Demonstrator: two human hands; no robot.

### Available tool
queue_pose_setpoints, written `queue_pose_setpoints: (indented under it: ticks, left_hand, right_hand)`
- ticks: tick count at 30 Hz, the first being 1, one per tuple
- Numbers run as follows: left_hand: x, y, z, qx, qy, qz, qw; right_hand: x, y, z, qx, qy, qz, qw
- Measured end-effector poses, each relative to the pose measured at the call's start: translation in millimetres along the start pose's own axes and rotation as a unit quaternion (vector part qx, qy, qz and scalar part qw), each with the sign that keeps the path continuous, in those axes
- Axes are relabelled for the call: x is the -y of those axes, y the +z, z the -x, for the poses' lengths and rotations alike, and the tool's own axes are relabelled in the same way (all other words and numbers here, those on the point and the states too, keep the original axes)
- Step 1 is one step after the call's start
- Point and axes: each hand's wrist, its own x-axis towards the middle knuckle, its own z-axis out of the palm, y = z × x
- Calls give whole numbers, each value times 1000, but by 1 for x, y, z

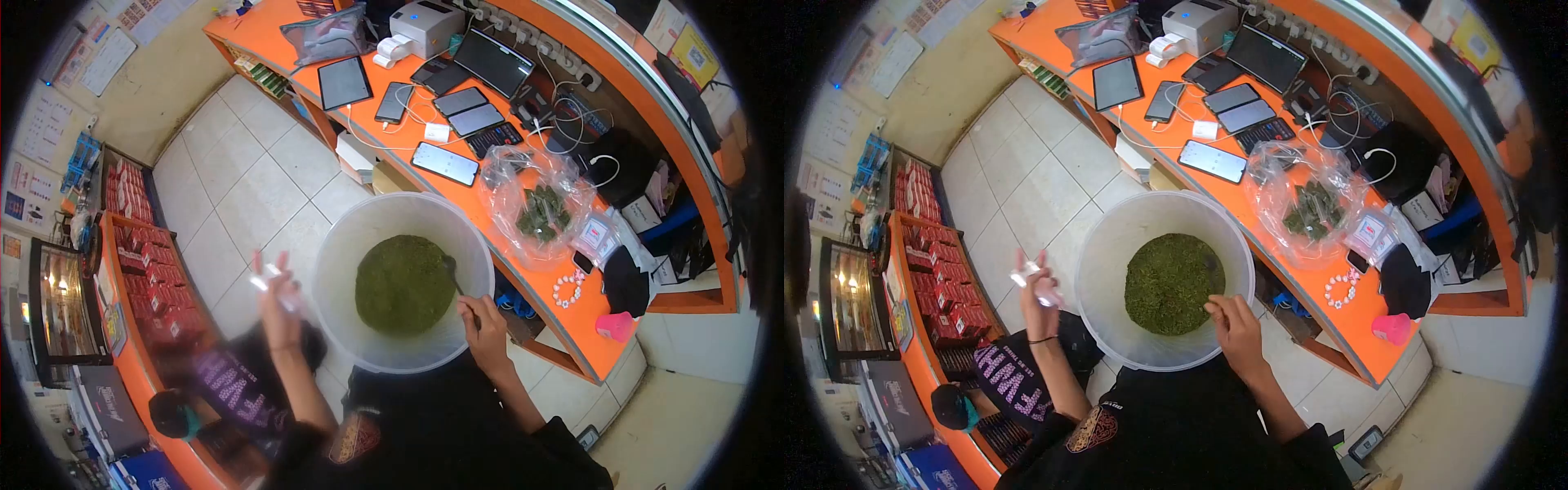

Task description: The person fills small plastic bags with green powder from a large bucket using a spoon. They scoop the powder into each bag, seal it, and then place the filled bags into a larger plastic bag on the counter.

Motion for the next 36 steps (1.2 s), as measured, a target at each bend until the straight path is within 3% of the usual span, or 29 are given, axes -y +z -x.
queue_pose_setpoints:
  ticks: [2,3,4,6,8,10,11,13,17,20,22,24,25,27,28,29,31,32,36]
  left_hand:
    - [13,23,4,79,-96,47,991]
    - [22,30,2,121,-146,78,979]
    - [32,35,1,125,-152,76,977]
    - [48,44,-4,185,-239,168,938]
    - [55,50,-6,212,-260,162,928]
    - [63,50,-6,245,-275,133,920]
    - [65,52,-5,249,-280,135,917]
    - [65,58,-1,286,-258,16,923]
    - [77,57,8,324,-254,-14,911]
    - [82,51,9,357,-231,-45,904]
    - [85,51,11,376,-226,-50,897]
    - [89,50,11,419,-131,-125,890]
    - [87,47,9,418,-132,-125,890]
    - [86,45,6,409,-87,-321,850]
    - [93,41,4,408,10,-328,852]
    - [95,39,2,407,9,-326,853]
    - [96,34,0,314,99,-445,833]
    - [96,33,2,256,136,-459,840]
    - [79,41,11,206,141,-442,862]
  right_hand:
    - [4,5,-3,27,-39,-4,999]
    - [-3,9,-2,214,-42,-8,976]
    - [-7,15,1,393,-40,-14,919]
    - [-8,31,3,350,-77,-22,933]
    - [-1,39,-2,310,-116,-21,943]
    - [13,53,-17,97,14,-254,962]
    - [19,59,-23,92,17,-250,964]
    - [31,69,-33,4,144,-283,948]
    - [24,94,-41,15,141,-195,970]
    - [17,99,-36,0,185,-232,955]
    - [12,101,-35,-47,119,-287,949]
    - [3,99,-37,-45,118,-276,953]
    - [-1,99,-37,-42,119,-269,955]
    - [-6,95,-37,-57,116,-241,962]
    - [-9,93,-38,-74,110,-212,968]
    - [-10,89,-38,-72,110,-210,969]
    - [-10,85,-37,-112,182,-209,954]
    - [-17,90,-36,-135,175,-246,944]
    - [-6,101,-31,-104,188,-266,940]
